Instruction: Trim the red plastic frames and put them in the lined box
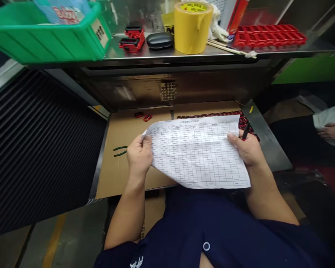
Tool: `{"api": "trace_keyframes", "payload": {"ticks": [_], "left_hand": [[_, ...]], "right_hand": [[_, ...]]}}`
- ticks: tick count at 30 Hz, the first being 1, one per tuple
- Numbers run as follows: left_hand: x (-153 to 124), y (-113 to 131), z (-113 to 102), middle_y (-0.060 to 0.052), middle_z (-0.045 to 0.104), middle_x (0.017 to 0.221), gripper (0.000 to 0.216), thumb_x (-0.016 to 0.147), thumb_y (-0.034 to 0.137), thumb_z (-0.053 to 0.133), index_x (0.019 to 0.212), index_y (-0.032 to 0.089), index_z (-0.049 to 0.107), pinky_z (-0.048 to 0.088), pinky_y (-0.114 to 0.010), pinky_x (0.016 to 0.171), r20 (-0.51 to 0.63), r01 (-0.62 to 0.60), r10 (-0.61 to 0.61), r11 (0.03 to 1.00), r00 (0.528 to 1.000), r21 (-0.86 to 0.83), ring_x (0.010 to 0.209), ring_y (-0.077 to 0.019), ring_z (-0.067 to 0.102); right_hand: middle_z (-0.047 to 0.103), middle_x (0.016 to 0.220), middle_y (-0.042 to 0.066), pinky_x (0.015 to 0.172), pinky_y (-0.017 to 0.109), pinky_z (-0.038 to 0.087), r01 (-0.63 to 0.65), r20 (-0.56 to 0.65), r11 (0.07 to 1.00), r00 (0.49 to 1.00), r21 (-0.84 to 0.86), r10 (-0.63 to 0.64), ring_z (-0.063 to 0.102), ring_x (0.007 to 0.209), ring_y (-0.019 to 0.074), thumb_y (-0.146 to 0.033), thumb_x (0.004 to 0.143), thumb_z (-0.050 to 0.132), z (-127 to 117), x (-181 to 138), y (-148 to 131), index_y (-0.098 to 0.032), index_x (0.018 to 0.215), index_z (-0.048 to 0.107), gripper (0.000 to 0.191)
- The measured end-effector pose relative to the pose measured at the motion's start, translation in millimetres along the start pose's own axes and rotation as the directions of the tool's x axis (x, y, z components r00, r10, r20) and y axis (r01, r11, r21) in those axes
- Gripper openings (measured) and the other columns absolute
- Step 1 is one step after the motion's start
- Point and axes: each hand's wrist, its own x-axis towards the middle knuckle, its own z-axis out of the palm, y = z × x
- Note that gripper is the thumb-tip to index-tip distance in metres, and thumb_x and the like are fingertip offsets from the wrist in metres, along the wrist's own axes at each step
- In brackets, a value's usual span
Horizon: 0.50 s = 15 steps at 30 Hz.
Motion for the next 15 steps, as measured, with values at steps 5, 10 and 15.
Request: {"api": "trace_keyframes", "payload": {"ticks": [5, 10, 15], "left_hand": [[0.3, 2.3, 2.8, -0.002, 0.067, 0.07, 0.039, 0.092, 0.055, 0.061, 0.082, 0.019, 0.072, 0.046, -0.023, 0.055, 0.05, 0.054, -0.05, 0.995, 0.998, -0.08, 0.064, -0.0131, 0.058], [0.9, 2.2, 6.2, -0.002, 0.068, 0.073, 0.035, 0.087, 0.053, 0.068, 0.086, 0.018, 0.072, 0.048, -0.023, 0.058, 0.121, 0.178, -0.146, 0.93, 0.982, -0.323, 0.065, -0.0126, 0.059], [-4.6, 8.4, 10.3, -0.002, 0.069, 0.078, 0.032, 0.081, 0.049, 0.074, 0.089, 0.018, 0.069, 0.049, -0.023, 0.059, 0.195, 0.268, -0.198, 0.844, 0.961, -0.465, 0.066, -0.0124, 0.061]], "right_hand": [[0.08, 0.083, 0.008, 0.068, 0.039, 0.063, -0.148, 0.059, 0.989, 0.987, -0.025, 0.149, 0.076, 0.078, 0.0305, -0.054, 0.045, 0.097, -1.9, -1.7, 2.0, -0.018, 0.083, 0.079, 0.055], [0.081, 0.095, 0.01, 0.08, 0.044, 0.063, -0.013, -0.018, 0.993, 1.0, -0.121, 0.01, 0.076, 0.092, 0.034, -0.048, 0.053, 0.094, -2.6, -0.4, 0.3, -0.018, 0.086, 0.081, 0.046], [0.081, 0.1, 0.009, 0.096, 0.052, 0.059, 0.121, -0.079, 0.983, 0.988, -0.139, -0.133, 0.075, 0.102, 0.0352, -0.042, 0.062, 0.092, -9.0, 3.9, 5.4, -0.019, 0.091, 0.081, 0.039]]}}
